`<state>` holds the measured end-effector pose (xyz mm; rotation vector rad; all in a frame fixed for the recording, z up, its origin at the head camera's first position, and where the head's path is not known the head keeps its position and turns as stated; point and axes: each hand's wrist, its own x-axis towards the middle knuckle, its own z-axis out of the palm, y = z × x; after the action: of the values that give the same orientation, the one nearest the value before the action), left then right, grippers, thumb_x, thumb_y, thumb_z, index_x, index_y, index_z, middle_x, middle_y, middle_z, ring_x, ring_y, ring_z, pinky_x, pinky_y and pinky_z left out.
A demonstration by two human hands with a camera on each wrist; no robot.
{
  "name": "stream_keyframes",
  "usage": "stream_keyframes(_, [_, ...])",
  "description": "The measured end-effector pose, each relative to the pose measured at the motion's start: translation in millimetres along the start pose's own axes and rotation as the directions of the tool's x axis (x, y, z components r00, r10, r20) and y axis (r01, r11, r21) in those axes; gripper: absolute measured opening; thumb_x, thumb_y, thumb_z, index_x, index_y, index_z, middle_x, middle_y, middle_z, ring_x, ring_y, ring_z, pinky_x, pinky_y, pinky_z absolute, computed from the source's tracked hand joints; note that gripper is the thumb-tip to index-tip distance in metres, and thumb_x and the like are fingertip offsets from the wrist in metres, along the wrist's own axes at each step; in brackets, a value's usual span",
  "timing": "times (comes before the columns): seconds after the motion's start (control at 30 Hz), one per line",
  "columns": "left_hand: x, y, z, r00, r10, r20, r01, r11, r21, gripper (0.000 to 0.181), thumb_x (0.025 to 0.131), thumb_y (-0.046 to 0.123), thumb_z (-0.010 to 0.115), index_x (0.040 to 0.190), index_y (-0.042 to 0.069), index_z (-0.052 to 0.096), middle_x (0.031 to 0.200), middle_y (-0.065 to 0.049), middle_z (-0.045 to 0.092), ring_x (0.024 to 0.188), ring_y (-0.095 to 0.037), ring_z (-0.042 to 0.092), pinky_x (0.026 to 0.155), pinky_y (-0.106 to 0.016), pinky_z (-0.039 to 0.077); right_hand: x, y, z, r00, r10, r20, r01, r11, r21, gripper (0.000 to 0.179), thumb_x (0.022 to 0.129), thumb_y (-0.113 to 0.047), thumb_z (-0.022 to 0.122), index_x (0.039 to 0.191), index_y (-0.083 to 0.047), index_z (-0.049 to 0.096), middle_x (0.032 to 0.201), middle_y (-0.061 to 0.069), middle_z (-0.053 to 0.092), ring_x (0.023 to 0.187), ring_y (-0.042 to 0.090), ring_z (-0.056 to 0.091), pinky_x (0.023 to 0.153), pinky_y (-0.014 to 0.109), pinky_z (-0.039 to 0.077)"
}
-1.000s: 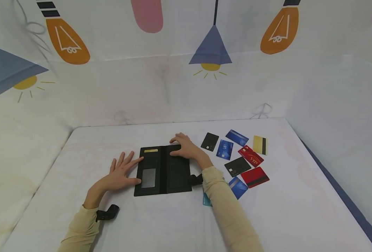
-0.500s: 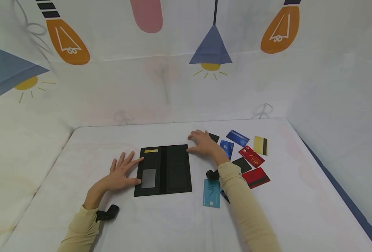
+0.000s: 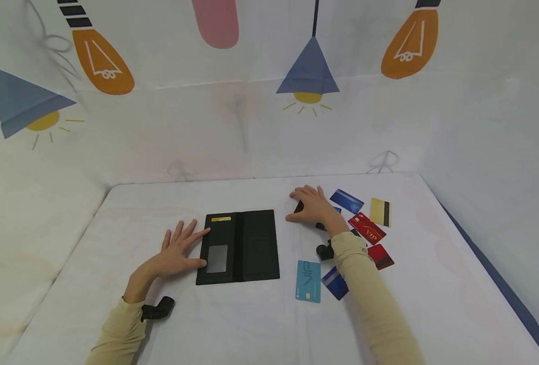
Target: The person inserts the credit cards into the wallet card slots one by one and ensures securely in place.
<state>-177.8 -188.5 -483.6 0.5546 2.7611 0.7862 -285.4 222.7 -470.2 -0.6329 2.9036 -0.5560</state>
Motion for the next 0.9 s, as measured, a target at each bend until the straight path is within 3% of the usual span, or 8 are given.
stream_keyframes(0.57, [-1.0,2.0,-2.0,1.0,0.004,0.007,-0.004,1.0,-0.028,0.084,0.083,0.047,0.073,0.154,0.021,0.036,0.165,-0.021,0.005,0.148,-0.047,-0.015,0.112,-0.064,-0.017,-15.7,26,-4,0.997,0.073,0.038,-0.075,0.997,0.027,0.098,0.084,-0.051,0.072,0.153,0.002,0.028,0.159,0.027,0.024,0.147,0.045,0.019,0.116,0.066,0.004])
stream_keyframes(0.9, [-2.0,3.3,-3.4,1.0,0.004,0.008,-0.003,1.0,-0.02,0.084,0.084,0.047,0.072,0.154,0.019,0.036,0.165,-0.021,0.005,0.148,-0.046,-0.014,0.112,-0.064,-0.017,-25.1,31,-8,0.997,0.073,0.015,-0.073,0.995,0.062,0.094,0.084,-0.046,0.073,0.151,0.005,0.031,0.158,0.029,0.023,0.146,0.047,0.017,0.115,0.068,0.004])
